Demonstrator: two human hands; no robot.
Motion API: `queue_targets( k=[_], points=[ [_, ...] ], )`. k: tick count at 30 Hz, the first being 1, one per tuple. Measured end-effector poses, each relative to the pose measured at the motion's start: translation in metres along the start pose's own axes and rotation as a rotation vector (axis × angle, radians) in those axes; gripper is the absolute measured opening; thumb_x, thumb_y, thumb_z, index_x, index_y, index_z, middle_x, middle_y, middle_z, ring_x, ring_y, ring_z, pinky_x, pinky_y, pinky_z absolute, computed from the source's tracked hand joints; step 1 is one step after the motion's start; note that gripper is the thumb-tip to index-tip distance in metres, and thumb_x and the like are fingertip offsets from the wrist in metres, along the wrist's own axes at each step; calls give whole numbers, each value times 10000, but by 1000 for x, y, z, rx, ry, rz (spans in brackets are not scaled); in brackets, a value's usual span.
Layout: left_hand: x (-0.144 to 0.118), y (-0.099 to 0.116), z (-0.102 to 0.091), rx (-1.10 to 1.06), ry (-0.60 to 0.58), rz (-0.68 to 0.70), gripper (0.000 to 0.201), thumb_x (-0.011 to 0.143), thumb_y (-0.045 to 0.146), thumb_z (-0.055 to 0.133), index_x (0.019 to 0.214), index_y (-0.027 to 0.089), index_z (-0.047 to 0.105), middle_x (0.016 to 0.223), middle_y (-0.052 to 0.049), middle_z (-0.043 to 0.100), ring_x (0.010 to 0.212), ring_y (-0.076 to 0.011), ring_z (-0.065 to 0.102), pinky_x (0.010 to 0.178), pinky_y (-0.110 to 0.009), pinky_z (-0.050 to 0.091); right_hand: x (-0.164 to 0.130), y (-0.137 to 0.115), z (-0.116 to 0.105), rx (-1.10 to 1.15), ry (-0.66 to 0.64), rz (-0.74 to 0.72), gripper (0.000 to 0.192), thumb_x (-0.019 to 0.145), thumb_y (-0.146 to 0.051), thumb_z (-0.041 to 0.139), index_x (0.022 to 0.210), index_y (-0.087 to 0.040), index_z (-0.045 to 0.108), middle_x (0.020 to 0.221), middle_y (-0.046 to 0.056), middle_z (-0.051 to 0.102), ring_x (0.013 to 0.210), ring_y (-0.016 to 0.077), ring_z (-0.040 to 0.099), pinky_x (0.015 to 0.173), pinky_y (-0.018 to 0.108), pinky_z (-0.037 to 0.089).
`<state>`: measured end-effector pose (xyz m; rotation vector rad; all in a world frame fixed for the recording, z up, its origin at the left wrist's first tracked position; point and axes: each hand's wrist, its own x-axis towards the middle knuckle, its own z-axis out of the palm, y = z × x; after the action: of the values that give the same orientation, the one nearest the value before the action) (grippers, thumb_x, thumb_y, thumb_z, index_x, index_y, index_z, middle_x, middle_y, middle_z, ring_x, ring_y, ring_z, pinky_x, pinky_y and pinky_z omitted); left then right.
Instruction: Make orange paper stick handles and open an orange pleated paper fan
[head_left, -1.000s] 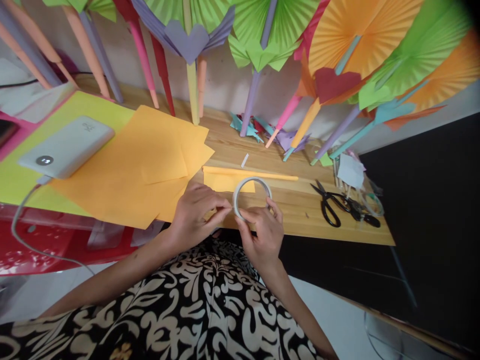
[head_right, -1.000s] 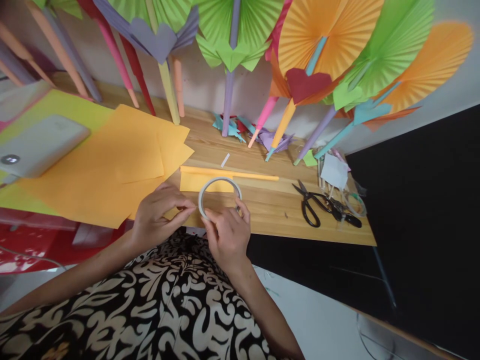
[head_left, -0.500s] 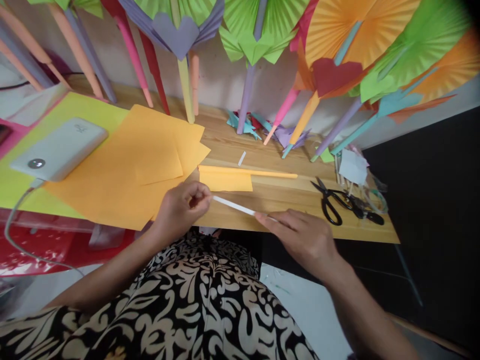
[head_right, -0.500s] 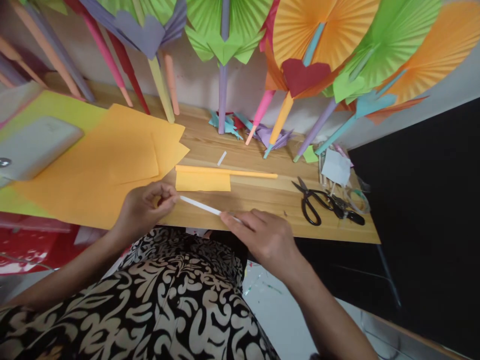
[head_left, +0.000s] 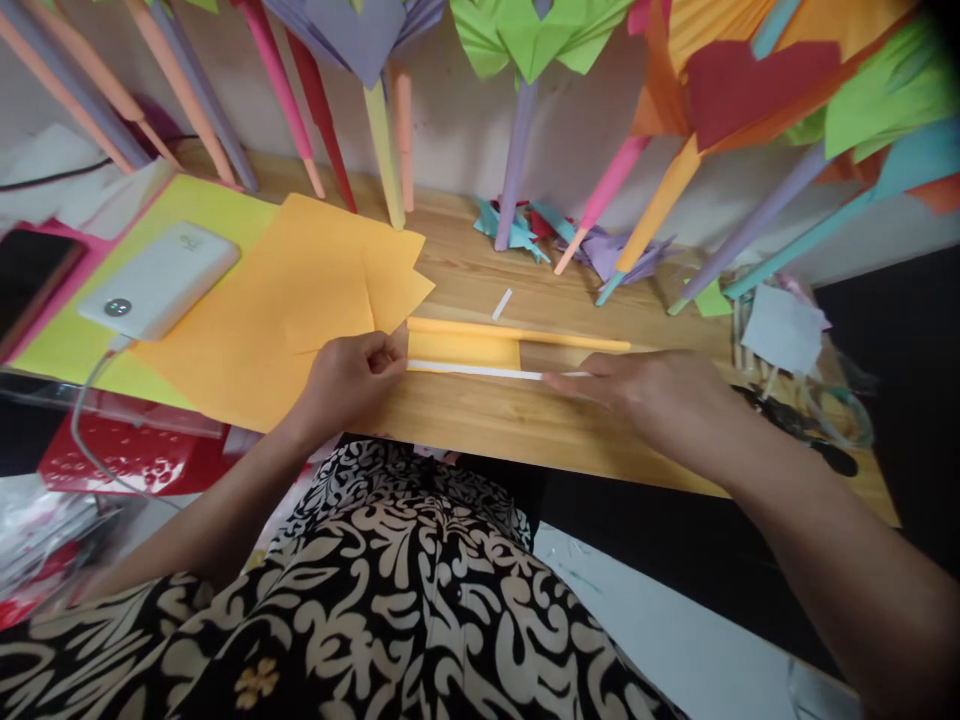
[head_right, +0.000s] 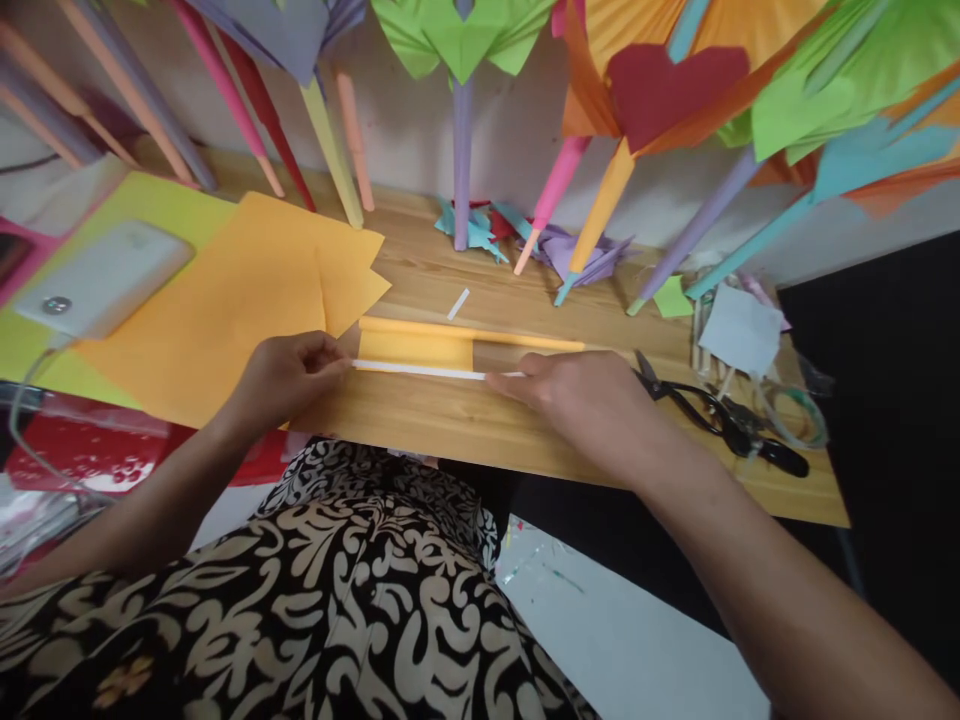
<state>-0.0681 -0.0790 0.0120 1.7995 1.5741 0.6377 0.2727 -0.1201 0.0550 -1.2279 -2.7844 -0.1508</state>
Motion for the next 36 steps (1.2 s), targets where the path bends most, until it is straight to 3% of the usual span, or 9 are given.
queue_targets(
  k=[2, 4, 8, 11, 13, 16, 21, 36],
  points=[
    [-1, 0, 2, 55, -1, -15, 147, 748, 274, 639, 642, 172, 643, 528, 26, 484, 514, -114, 411, 512, -264, 279, 5, 2, 8, -13, 3, 13, 338, 974, -134, 605, 1171, -364, 755, 637, -36, 608, 424, 88, 379, 439, 317, 132],
    [-1, -2, 5, 89, 9, -13, 148, 745, 273, 631, 629, 181, 636, 517, 26, 475, 508, -116, 406, 516, -270, 269, 9, 5, 15, 39, 68, -1, 263, 1030, -223, 551, 1081, -340, 781, 615, -33, 589, 416, 85, 338, 446, 323, 113],
    [3, -3, 8, 123, 1, -13, 139, 743, 274, 609, 632, 192, 626, 522, 22, 493, 518, -123, 423, 531, -273, 273, 14, 7, 21, 131, 118, -11, 368, 1080, -302, 446, 978, -296, 801, 575, -28, 540, 411, 70, 241, 469, 323, 84],
    [6, -1, 6, 171, -56, -37, 146, 746, 294, 592, 650, 191, 628, 549, 16, 521, 538, -130, 448, 546, -272, 288, 20, 1, 14, 34, -61, 26, 242, 968, -169, 609, 1046, -293, 802, 587, -20, 573, 418, 71, 237, 485, 322, 75],
    [7, 3, 4, 207, -104, -53, 165, 756, 314, 579, 657, 188, 619, 566, 12, 536, 553, -133, 467, 558, -273, 296, 27, -7, 5, -68, -261, 71, 349, 892, -86, 650, 1138, -297, 779, 650, 3, 639, 426, 89, 318, 484, 315, 83],
    [8, 7, 2, 257, -152, -78, 191, 773, 333, 557, 660, 184, 596, 576, 13, 533, 564, -130, 469, 572, -275, 298, 38, -17, -9, -178, -542, 119, 502, 907, -43, 573, 1317, -310, 679, 794, 41, 699, 507, 148, 500, 475, 308, 118],
    [9, 7, 2, 288, -170, -90, 197, 772, 341, 539, 665, 182, 584, 587, 11, 540, 567, -124, 466, 578, -278, 294, 46, -20, -18, -169, -726, 158, 554, 967, -64, 484, 1433, -352, 566, 948, 57, 724, 667, 203, 631, 484, 302, 170],
    [14, 8, -3, 319, -233, -131, 219, 756, 372, 536, 686, 186, 628, 604, -1, 592, 581, -140, 511, 576, -283, 316, 48, -20, -16, -167, -709, 118, 492, 982, -71, 470, 1386, -318, 603, 893, 53, 693, 649, 207, 625, 485, 316, 157]
  ],
)
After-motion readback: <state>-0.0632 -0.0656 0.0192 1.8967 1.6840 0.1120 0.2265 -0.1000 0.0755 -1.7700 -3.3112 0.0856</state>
